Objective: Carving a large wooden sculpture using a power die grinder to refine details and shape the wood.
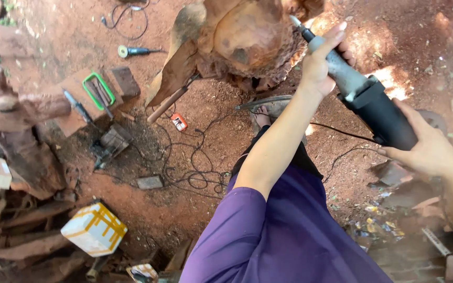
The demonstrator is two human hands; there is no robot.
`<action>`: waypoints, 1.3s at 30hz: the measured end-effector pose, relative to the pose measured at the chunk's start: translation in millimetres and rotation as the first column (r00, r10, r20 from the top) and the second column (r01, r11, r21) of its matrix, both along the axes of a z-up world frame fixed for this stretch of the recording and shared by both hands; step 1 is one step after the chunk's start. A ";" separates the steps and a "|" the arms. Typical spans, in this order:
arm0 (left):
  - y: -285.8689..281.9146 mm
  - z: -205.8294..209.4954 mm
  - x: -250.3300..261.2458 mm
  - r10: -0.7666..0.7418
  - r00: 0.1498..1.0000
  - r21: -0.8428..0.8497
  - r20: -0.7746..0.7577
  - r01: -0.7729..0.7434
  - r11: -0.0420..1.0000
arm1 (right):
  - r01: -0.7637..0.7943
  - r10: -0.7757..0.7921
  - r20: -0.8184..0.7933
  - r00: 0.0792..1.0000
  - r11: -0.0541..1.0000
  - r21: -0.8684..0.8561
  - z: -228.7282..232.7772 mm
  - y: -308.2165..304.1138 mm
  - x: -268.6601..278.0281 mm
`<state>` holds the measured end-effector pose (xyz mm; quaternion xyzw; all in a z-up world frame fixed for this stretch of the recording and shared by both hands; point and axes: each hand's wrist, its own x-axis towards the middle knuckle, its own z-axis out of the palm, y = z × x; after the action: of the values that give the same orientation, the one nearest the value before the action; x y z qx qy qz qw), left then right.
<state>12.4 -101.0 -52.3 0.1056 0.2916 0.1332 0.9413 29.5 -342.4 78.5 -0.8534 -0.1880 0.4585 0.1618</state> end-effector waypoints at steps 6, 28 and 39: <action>19.7 10.2 8.4 0.132 0.969 -0.002 -0.207 -0.135 0.991 | -0.041 0.043 -0.025 0.999 0.997 0.062 -0.6 21.0 8.8; 77.2 30.1 32.4 0.185 0.815 0.105 -0.550 -0.153 0.983 | -0.008 0.014 -0.154 0.988 0.999 0.045 33.3 85.6 40.7; 85.2 21.0 38.3 0.214 0.811 0.086 -0.544 -0.199 0.976 | 0.034 -0.028 -0.199 0.980 0.999 0.023 45.6 101.1 47.6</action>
<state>50.7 -15.8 -31.3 0.1188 0.5578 0.2021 0.7962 77.1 -241.4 124.1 -0.8039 -0.1635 0.5365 0.1980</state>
